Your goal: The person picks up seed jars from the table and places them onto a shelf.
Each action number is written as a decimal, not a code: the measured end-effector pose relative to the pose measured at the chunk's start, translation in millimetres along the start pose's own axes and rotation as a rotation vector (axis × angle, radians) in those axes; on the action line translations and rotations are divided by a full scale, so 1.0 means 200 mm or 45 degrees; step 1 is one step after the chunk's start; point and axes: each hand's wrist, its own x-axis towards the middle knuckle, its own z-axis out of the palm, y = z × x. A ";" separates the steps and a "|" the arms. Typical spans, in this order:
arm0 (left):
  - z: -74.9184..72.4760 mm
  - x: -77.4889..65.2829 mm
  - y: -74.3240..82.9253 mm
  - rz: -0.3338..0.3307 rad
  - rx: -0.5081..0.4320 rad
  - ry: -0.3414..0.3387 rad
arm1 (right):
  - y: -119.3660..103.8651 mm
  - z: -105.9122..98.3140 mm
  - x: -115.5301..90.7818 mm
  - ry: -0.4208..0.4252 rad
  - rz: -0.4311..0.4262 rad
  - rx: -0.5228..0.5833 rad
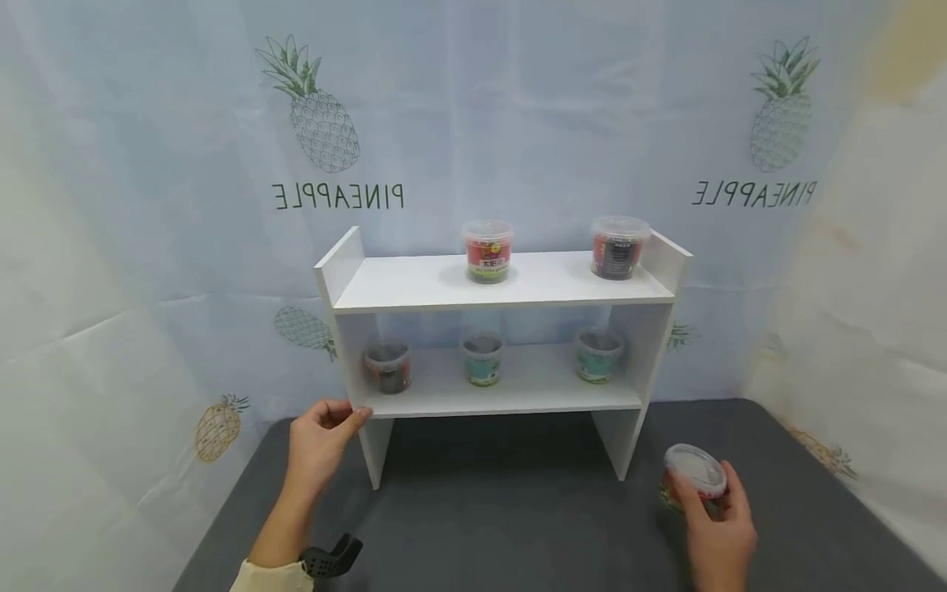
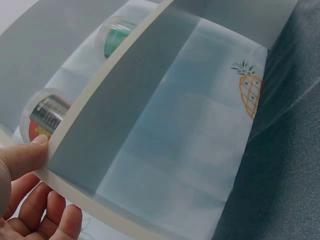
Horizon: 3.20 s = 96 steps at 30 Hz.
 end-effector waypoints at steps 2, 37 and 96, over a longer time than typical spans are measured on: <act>0.01 0.01 0.01 0.008 -0.019 -0.013 | -0.05 -0.02 -0.01 0.041 -0.009 0.120; -0.01 0.00 0.00 0.014 -0.062 0.001 | -1.42 0.84 -0.53 -1.269 -1.128 0.006; 0.04 -0.05 0.01 0.110 -0.008 0.145 | -0.46 0.40 -0.39 -0.517 -1.419 0.375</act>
